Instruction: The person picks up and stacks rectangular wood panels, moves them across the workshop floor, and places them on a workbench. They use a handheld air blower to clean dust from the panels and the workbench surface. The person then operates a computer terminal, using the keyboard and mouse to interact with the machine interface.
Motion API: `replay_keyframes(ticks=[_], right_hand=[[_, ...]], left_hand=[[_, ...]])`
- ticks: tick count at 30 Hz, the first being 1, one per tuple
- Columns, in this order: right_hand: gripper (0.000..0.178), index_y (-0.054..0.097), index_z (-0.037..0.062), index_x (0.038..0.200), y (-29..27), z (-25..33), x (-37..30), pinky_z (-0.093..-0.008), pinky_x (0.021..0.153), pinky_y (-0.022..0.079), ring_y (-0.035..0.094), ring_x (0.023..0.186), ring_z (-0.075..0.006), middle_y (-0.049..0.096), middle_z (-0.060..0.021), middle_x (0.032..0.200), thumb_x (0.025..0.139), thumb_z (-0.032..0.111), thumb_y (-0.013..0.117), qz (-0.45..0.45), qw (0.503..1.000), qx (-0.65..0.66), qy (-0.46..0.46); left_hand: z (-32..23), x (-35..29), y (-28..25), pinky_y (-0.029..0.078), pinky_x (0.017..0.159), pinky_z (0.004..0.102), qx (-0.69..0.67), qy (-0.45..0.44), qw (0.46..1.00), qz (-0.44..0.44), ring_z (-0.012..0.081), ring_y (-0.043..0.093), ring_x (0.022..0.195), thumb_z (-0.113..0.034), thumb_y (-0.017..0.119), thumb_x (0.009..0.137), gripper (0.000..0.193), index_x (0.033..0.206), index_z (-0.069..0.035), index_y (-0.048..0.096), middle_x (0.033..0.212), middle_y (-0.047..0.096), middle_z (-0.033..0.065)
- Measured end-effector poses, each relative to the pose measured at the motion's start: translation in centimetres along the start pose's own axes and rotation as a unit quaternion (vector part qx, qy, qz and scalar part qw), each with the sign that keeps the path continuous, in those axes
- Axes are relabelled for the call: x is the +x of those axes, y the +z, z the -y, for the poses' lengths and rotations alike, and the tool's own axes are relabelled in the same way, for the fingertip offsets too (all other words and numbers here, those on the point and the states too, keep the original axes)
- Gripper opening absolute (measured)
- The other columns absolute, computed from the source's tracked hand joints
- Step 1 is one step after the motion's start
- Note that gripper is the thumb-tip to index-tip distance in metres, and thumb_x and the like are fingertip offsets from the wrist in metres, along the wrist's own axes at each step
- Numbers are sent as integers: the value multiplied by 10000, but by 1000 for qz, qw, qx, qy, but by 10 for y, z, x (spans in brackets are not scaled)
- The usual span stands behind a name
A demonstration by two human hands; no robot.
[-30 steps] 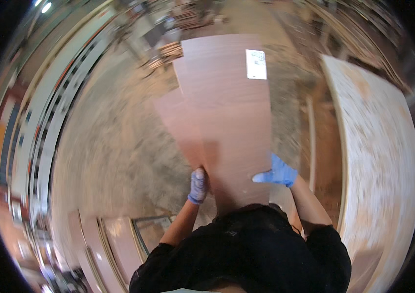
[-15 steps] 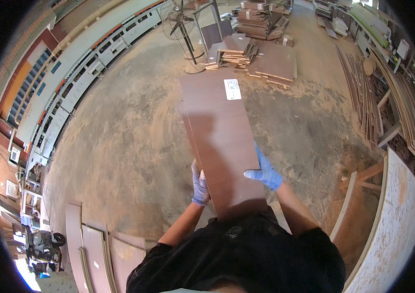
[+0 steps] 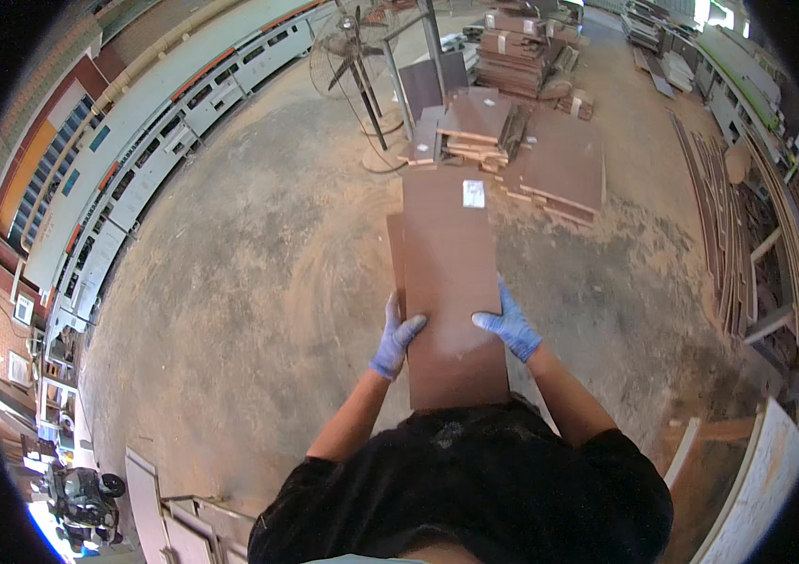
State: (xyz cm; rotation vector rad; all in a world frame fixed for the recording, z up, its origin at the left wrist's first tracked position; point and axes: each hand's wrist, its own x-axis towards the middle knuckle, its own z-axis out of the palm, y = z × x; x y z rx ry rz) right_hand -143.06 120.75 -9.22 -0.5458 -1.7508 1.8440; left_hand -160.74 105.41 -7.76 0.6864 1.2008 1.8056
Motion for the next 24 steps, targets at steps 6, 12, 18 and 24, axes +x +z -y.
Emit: replay_keyframes(ticks=[6,12,18,24], right_hand=[[854,277,24,1421,5,4,157,-360,1028,347,416,1240,-242,446,-123,1348,732,193,752,6,990,26,136],[770,297,25,1412,15,-54,321,-354,993,386,467,1188,-243,468,-140,1321,776,176,703,15,979,124,164],[727,303,36,1405,26,-60,446,-355,933,437,512,1123,-236,491,-136,1284,797,179,675,-61,959,186,205],[679,334,57,1381,-3,-96,562,-347,870,482,554,1052,-218,526,-117,1220,804,185,668,-110,926,267,243]], left_hand=[[-7,116,-43,344,1040,370,-64,-69,988,-126,244,377,1257,-165,663,806,838,1438,-31,129,1387,350,148],[-6,276,-138,422,957,369,-8,-85,990,-109,246,484,1131,-216,665,817,723,1366,-14,241,1268,451,167],[-16,432,-207,436,922,351,47,-202,974,-88,226,516,1062,-284,670,824,632,1280,9,344,1169,512,151],[-5,582,-238,448,899,351,58,-271,960,-42,208,525,1037,-315,679,823,612,1242,10,375,1117,540,141]])
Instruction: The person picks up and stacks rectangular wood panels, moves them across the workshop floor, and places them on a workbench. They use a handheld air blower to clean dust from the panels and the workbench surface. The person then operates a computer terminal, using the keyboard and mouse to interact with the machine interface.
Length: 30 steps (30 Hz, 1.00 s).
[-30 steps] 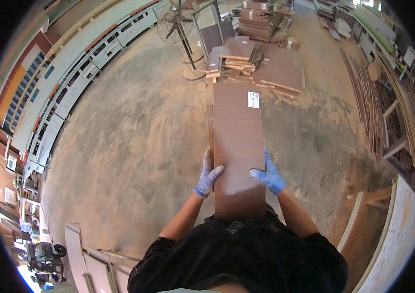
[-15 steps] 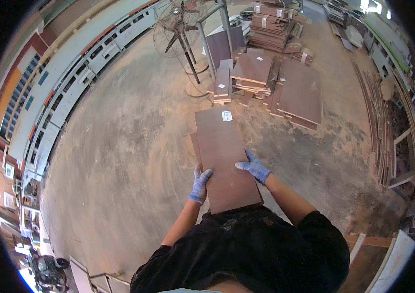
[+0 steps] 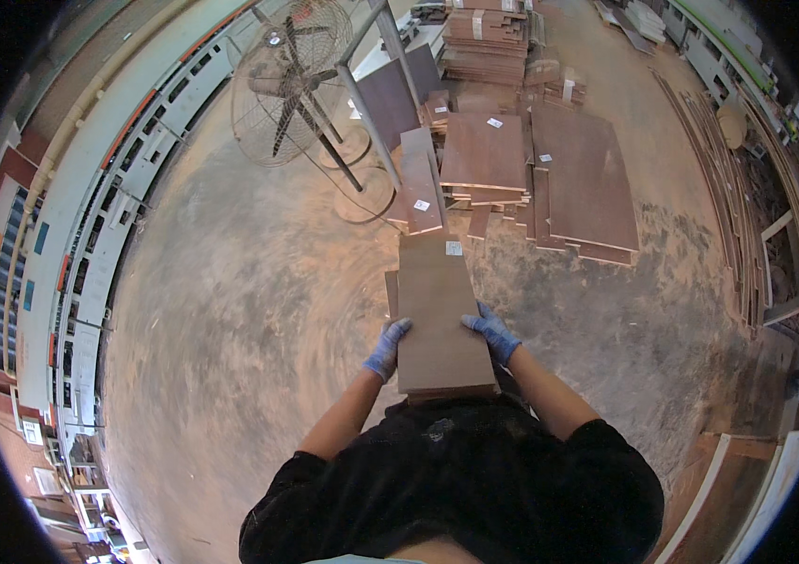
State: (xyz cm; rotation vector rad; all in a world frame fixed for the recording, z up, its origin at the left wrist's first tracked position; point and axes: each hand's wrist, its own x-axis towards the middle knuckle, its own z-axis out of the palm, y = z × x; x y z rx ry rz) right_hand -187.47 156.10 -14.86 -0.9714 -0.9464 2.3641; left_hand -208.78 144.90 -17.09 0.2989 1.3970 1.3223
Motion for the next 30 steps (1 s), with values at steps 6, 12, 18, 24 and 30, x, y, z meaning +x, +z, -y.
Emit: replay_keyframes(ticks=[6,12,18,24,30], right_hand=[[636,331,77,1379,-20,50,172,-351,849,499,572,1024,-224,543,-117,1195,825,159,633,-44,999,19,1],[657,328,86,1382,-14,100,314,-345,836,505,580,1005,-227,551,-125,1177,811,201,633,19,993,121,-1],[658,353,79,1370,-30,110,434,-333,823,508,593,986,-225,573,-130,1144,794,213,643,-45,986,158,11],[637,364,49,1370,-86,100,478,-321,823,511,595,991,-221,583,-126,1146,806,141,644,-160,979,122,9],[676,320,20,1395,-71,109,498,-311,884,479,547,1086,-217,531,-116,1240,804,94,639,-206,973,104,-20]], left_hand=[[-84,160,5,474,859,351,91,26,995,-21,210,554,984,-312,673,827,561,1202,2,398,1069,554,136],[-175,305,-9,462,859,323,151,16,988,-35,205,561,960,-314,728,796,606,1186,16,401,1054,568,149],[-204,433,-19,454,865,318,145,-49,988,-34,187,551,964,-315,718,792,593,1189,-8,404,1043,566,118],[-140,509,-27,453,865,310,52,-88,994,32,165,549,944,-252,706,801,523,1166,-24,408,1044,560,96],[-143,533,-39,453,871,301,-15,-93,993,64,155,544,961,-211,699,790,475,1163,-79,437,1075,549,70]])
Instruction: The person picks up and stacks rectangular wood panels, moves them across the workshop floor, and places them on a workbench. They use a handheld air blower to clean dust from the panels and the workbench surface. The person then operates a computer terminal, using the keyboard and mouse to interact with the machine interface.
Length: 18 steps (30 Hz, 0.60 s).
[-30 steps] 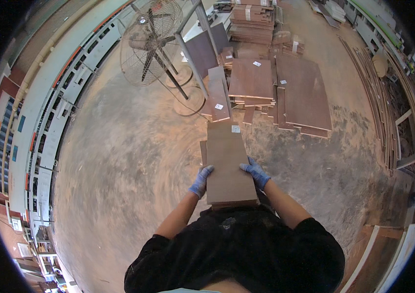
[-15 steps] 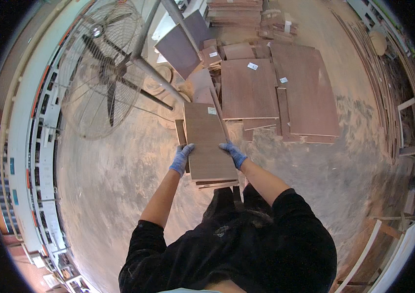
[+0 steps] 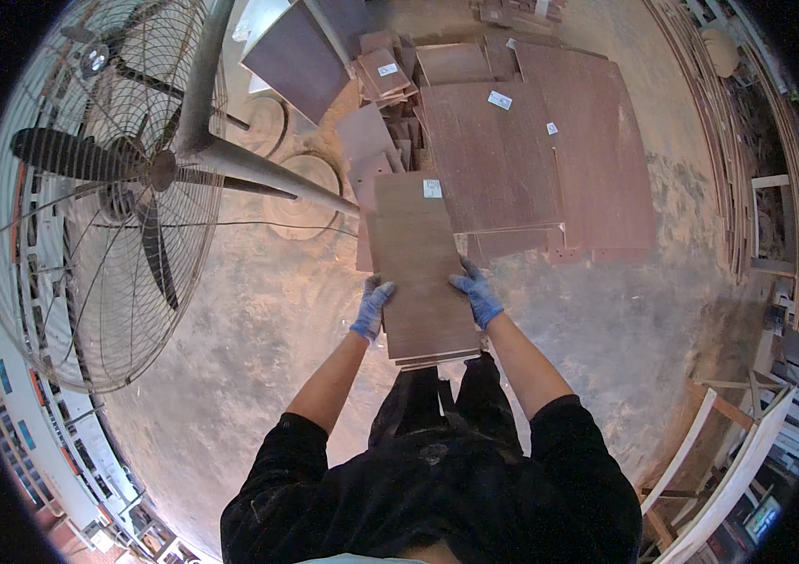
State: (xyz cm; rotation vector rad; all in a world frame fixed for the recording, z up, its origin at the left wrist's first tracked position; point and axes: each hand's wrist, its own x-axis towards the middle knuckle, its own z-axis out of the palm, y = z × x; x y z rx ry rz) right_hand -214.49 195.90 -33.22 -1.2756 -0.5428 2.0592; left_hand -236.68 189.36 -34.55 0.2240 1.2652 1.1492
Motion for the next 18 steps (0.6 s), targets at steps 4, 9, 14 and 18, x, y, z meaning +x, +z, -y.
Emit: replay_keyframes(ticks=[4,9,14,18], right_hand=[[712,314,22,1399,5,-6,42,-333,1001,390,452,1208,-218,459,-116,1328,775,70,653,24,994,-91,-58],[753,306,13,1402,24,-7,107,-320,1059,301,394,1261,-223,416,-116,1374,750,84,676,20,991,-92,-93],[777,291,42,1417,45,-18,159,-345,1079,294,372,1295,-269,373,-138,1416,746,125,675,21,941,-284,-184],[740,333,81,1407,48,-50,164,-369,1093,278,354,1310,-315,386,-171,1407,750,141,667,-45,864,-466,-184]], left_hand=[[-8,31,-25,440,897,304,4,32,998,48,157,514,1030,-171,683,787,473,1185,-89,442,1135,529,57],[25,128,-84,411,942,313,-7,72,995,67,164,460,1124,-146,683,773,519,1227,-115,434,1215,490,37],[14,181,-106,389,981,314,-97,58,990,80,172,457,1144,-150,687,769,604,1298,-131,398,1289,457,70],[50,221,-116,384,1002,346,306,113,945,-13,230,437,1202,-266,676,809,773,1428,-90,248,1364,406,126]])
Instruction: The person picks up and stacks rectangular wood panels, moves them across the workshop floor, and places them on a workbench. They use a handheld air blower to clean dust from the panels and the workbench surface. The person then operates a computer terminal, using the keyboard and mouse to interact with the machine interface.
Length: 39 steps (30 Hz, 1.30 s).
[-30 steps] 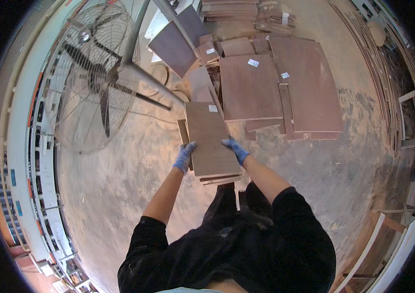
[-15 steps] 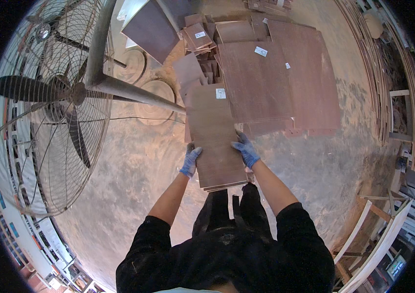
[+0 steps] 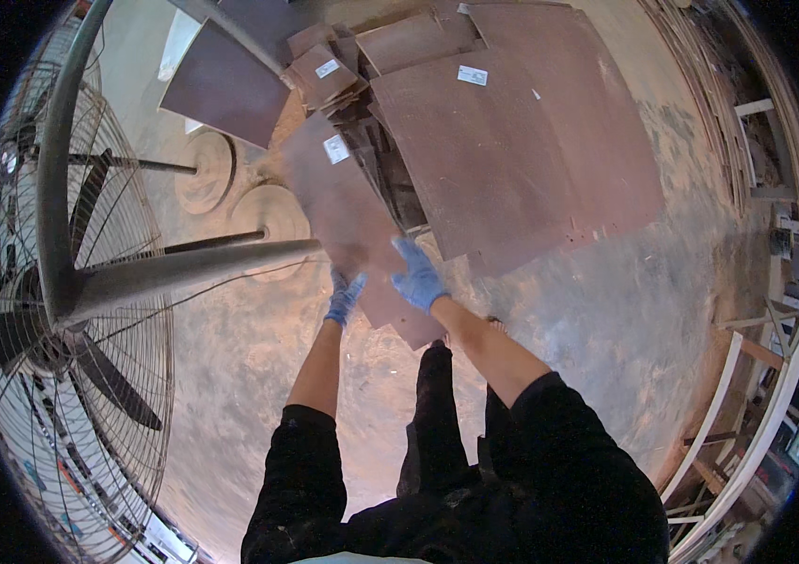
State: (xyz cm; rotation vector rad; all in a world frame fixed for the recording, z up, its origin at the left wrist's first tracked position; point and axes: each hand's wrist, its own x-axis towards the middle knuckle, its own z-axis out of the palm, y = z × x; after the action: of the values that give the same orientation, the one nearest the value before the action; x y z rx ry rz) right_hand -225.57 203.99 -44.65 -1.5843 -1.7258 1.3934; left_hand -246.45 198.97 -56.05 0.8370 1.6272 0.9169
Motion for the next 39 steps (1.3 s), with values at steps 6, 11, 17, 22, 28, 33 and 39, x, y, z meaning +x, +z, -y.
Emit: replay_keyframes(ticks=[6,11,17,22,28,33,39], right_hand=[[613,437,39,1324,11,-67,-86,-355,1063,313,423,1252,-315,459,-176,1337,780,199,668,-80,962,198,170],[599,448,-1,1301,-24,-74,-111,-369,1021,364,466,1210,-326,495,-189,1296,815,291,638,-56,967,70,237],[468,530,4,1225,-44,-73,-90,-354,923,449,560,1099,-264,575,-147,1206,825,232,609,-86,984,-142,71],[327,622,15,1019,-51,-88,-185,-409,908,442,572,1021,-338,603,-195,1107,871,284,509,50,985,-76,143],[209,642,32,928,-99,-138,-378,-345,710,475,602,813,-246,663,-114,864,768,156,587,-76,939,136,307],[157,655,86,871,-121,-308,-587,-393,572,486,608,663,-230,646,-77,789,735,158,623,1,954,-286,91],[473,649,33,1066,-79,-195,-726,-373,866,475,623,990,-276,656,-164,1059,788,411,602,-348,802,188,448]], left_hand=[[34,10,8,402,974,333,14,14,999,-27,229,458,1180,-97,728,729,934,1448,-75,132,1329,416,137],[25,12,13,355,1026,345,74,23,995,-56,288,431,1233,-129,743,694,956,1441,-14,158,1352,403,212],[-55,-45,23,378,1005,397,228,-11,969,-93,364,421,1239,-243,680,727,857,1417,1,235,1360,387,262],[-28,-125,36,366,1015,423,348,-107,929,-66,380,431,1238,-393,622,792,760,1377,-13,321,1351,419,253],[-68,-200,73,404,981,370,374,-84,894,234,288,514,1183,-361,601,831,597,1329,-76,436,1276,539,159],[-75,-190,142,451,867,400,387,135,751,518,307,578,1023,-329,582,805,372,1111,-119,607,1073,626,141],[-208,-247,251,474,789,437,556,259,564,553,348,608,926,-531,505,855,519,1027,-64,656,1031,651,154]])
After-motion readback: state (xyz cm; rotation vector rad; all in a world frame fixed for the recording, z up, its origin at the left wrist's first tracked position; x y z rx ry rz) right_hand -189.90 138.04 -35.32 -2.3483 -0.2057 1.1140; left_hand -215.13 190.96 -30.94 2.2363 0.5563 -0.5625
